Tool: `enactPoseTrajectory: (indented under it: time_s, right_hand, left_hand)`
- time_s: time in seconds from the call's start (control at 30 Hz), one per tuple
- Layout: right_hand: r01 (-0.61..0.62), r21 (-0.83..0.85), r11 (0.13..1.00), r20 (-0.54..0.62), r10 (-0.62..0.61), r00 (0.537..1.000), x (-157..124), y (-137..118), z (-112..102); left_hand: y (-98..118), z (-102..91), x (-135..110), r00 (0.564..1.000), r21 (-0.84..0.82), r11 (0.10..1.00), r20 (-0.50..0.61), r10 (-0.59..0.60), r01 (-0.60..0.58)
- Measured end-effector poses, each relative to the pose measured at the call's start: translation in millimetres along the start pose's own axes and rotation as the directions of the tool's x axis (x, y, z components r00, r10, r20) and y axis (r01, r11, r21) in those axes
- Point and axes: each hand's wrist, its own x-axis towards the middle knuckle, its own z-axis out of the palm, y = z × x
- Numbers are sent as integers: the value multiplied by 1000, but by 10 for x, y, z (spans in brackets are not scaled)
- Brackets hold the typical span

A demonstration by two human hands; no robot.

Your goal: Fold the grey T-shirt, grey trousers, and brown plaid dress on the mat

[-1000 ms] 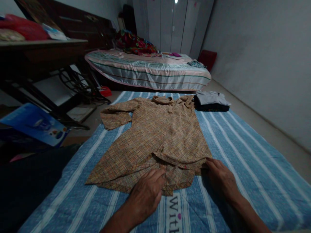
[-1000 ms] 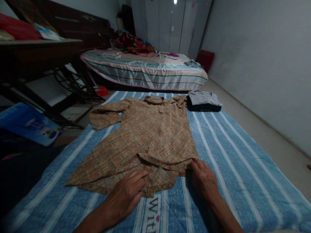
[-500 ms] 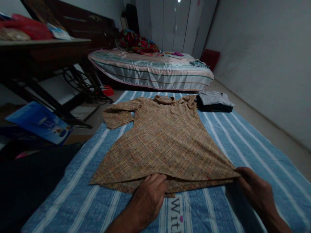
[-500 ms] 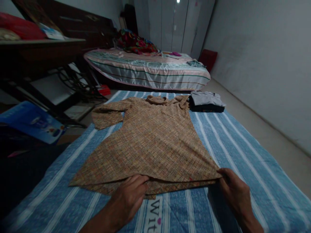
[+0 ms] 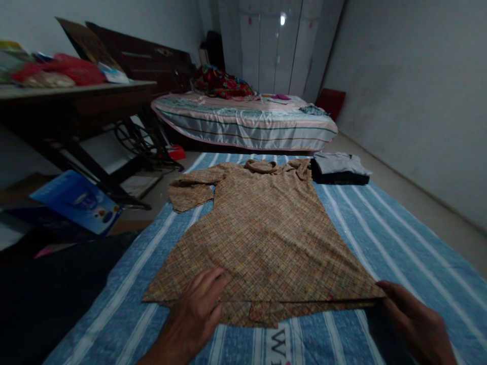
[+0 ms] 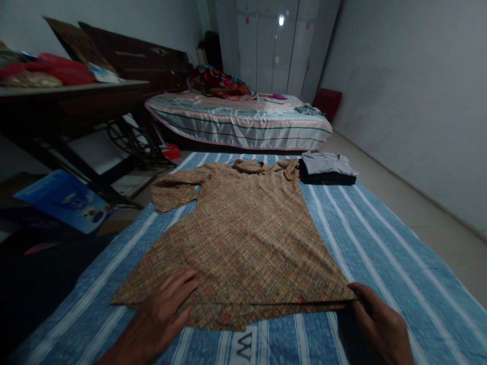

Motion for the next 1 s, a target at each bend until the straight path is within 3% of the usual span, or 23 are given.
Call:
enactPoseTrajectory:
  time_s: [0.13,0.33,0.6,0.7,1.0]
  right_hand:
    - [-76,36,996,-23,76,997,-13,-74,-26]
    - [-168,65,984,44,165,985,34,-113,-148]
    - [-241,77,967,112,232,966,51,-111,-218]
    - [-261,73,963,141,249,958,52,-134,-229]
    - [-255,91,963,72,249,966,-42,-217,-144]
  left_hand:
    - [-94,-45,-105,999,3,1000,48,23,-23]
    - [-31,-84,31,998,-67,998,55,16,-13]
    - [-106,-51,27,999,-108,993,-12,43,-44]
    - [-60,-118,38,997,-86,995,39,59,-55]
    - [31,-175,179,983,7,1000,180,27,-29]
